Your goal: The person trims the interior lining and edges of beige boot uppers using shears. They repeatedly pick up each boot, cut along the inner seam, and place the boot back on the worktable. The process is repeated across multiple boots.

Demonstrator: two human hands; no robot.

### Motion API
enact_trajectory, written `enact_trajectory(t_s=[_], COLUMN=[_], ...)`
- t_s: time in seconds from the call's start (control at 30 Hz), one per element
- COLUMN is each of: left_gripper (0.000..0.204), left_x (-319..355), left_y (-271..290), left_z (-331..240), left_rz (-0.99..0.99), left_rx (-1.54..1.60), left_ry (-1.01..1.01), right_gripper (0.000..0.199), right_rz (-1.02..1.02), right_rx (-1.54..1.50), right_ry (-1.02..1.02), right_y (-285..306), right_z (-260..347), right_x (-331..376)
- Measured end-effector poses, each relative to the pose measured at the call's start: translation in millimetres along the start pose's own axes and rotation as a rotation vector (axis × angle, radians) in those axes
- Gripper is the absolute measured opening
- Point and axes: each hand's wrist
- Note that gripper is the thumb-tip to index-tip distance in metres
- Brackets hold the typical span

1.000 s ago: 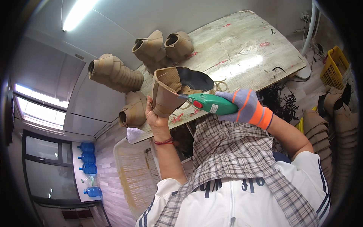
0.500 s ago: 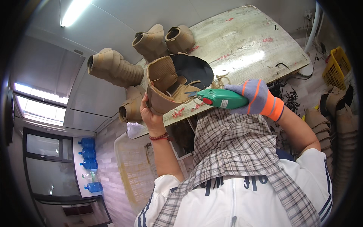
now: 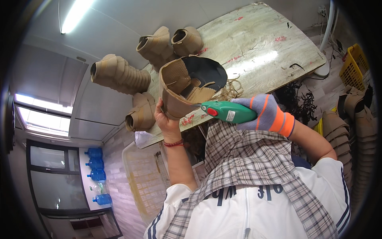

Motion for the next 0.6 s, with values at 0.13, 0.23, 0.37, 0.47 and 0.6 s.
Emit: enact_trajectory(t_s=[0.13,0.23,0.37,0.47,0.6], left_gripper=[0.037,0.039,0.040,0.041,0.040], left_x=[5,10,14,15,15], left_y=[-7,-20,-29,-25,-29], left_z=[14,25,35,45,57], left_rz=[-0.025,-0.116,-0.056,-0.002,0.067], left_rx=[-0.094,-0.311,-0.498,-0.523,-0.620], left_ry=[-0.099,-0.209,-0.278,-0.295,-0.303], right_gripper=[0.069,0.068,0.065,0.064,0.065], right_rz=[-0.019,-0.052,-0.123,-0.167,-0.211], right_rx=[-0.198,-0.274,-0.367,-0.397,-0.405], right_ry=[-0.134,-0.190,-0.208,-0.242,-0.309], right_y=[-10,-15,-21,-23,-21], right_z=[6,4,4,6,5], right_x=[-2,-2,-5,-7,-10])
Point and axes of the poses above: each hand's wrist, its own x-axis away from the middle knuckle, its own y-axis out of the back of the hand, z = x × y, and after that the axes turned 5 degrees about -x, right-handed
